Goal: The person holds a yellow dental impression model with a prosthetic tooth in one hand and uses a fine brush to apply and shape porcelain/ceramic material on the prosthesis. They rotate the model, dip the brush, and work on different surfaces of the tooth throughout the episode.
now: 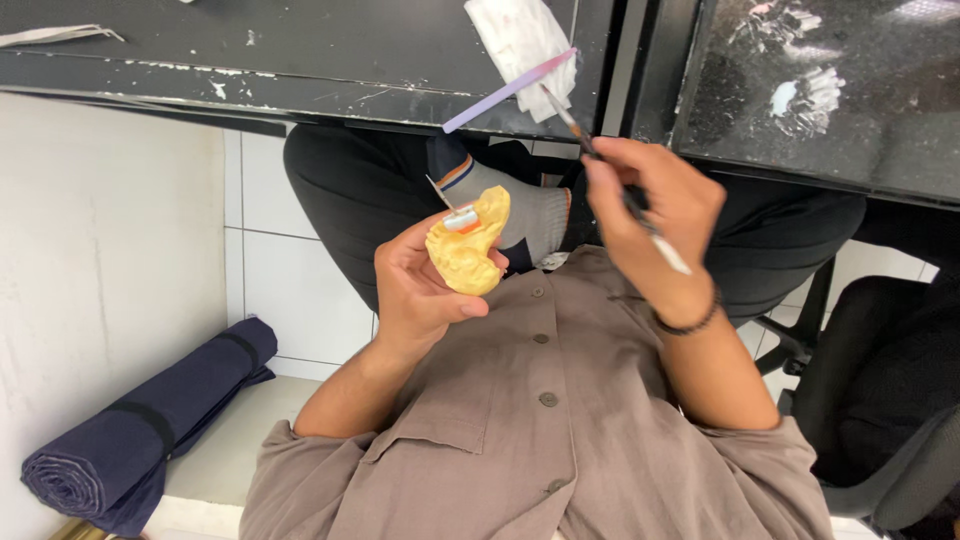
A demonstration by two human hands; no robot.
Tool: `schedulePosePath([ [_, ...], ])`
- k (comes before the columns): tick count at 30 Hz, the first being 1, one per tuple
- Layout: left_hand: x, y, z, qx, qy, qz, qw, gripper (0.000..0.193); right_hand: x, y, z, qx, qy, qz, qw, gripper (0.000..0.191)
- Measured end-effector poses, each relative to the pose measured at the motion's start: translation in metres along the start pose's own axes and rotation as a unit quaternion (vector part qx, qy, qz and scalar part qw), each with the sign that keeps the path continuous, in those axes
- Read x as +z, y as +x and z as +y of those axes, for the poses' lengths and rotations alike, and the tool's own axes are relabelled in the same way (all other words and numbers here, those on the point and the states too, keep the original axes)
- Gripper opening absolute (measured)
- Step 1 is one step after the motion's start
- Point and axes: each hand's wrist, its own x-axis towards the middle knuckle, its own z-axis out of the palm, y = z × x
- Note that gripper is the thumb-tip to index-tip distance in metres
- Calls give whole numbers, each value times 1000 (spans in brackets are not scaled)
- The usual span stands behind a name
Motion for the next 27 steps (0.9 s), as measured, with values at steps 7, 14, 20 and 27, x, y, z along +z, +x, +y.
schedulePosePath([
  [7, -6, -5, 7, 12, 34, 23, 999, 90, 29, 30, 29, -106, -37, -10, 994, 15],
  [14, -7, -3, 4, 34, 38, 12, 999, 90, 32, 40, 36, -74, -37, -22, 996, 10],
  [20, -5, -3, 5, 34, 36, 4, 999, 90, 11, 36, 44, -41, -14, 15, 999, 11],
  [27, -3, -2, 6, 37, 52, -3, 998, 90, -87, 0, 85, 78, 133, 165, 974, 7],
])
